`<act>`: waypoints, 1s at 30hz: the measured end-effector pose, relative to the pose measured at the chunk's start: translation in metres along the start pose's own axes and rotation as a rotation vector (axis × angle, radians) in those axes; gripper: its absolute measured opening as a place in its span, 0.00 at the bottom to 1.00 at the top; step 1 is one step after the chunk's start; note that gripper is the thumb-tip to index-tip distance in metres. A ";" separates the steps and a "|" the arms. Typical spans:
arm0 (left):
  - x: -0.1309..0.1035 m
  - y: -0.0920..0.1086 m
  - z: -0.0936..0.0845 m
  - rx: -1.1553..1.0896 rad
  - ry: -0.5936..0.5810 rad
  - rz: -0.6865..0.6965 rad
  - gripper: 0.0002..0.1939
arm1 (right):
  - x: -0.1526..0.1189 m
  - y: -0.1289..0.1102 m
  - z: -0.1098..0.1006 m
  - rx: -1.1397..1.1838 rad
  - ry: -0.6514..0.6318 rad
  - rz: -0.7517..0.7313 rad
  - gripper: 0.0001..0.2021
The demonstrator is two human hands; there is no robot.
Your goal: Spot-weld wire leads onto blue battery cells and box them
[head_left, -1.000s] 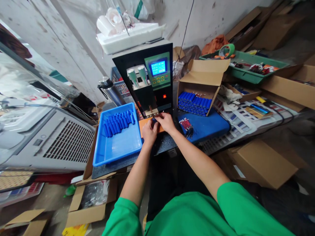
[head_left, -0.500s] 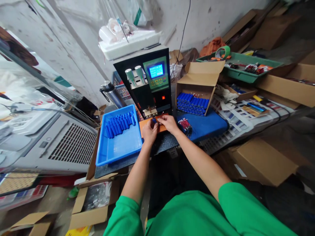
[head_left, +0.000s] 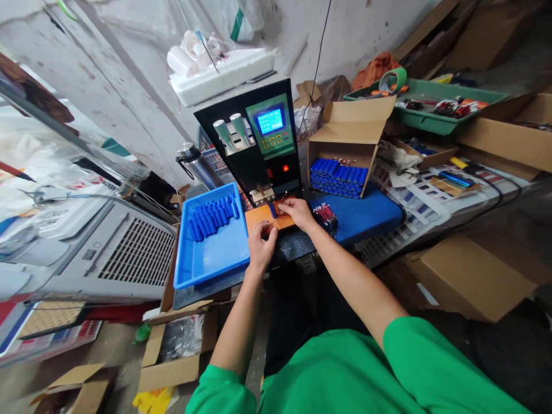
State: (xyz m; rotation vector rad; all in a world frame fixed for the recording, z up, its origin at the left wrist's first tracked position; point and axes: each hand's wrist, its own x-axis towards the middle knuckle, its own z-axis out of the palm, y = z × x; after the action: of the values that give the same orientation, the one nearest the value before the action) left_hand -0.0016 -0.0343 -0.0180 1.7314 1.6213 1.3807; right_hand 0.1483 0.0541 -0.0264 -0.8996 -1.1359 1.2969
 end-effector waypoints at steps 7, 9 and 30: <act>0.008 0.012 0.001 -0.183 0.025 -0.166 0.13 | -0.002 -0.002 -0.001 0.038 -0.036 0.011 0.21; 0.011 0.014 0.000 -0.255 0.060 -0.186 0.14 | -0.003 -0.004 -0.002 0.090 -0.084 0.034 0.22; 0.032 0.003 0.013 -0.013 0.133 -0.006 0.15 | -0.010 -0.013 -0.006 0.043 -0.163 0.060 0.14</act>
State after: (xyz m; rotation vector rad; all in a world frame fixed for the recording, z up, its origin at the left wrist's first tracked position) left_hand 0.0062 -0.0012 -0.0092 1.6571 1.6804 1.5288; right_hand 0.1581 0.0434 -0.0161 -0.8130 -1.2100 1.4598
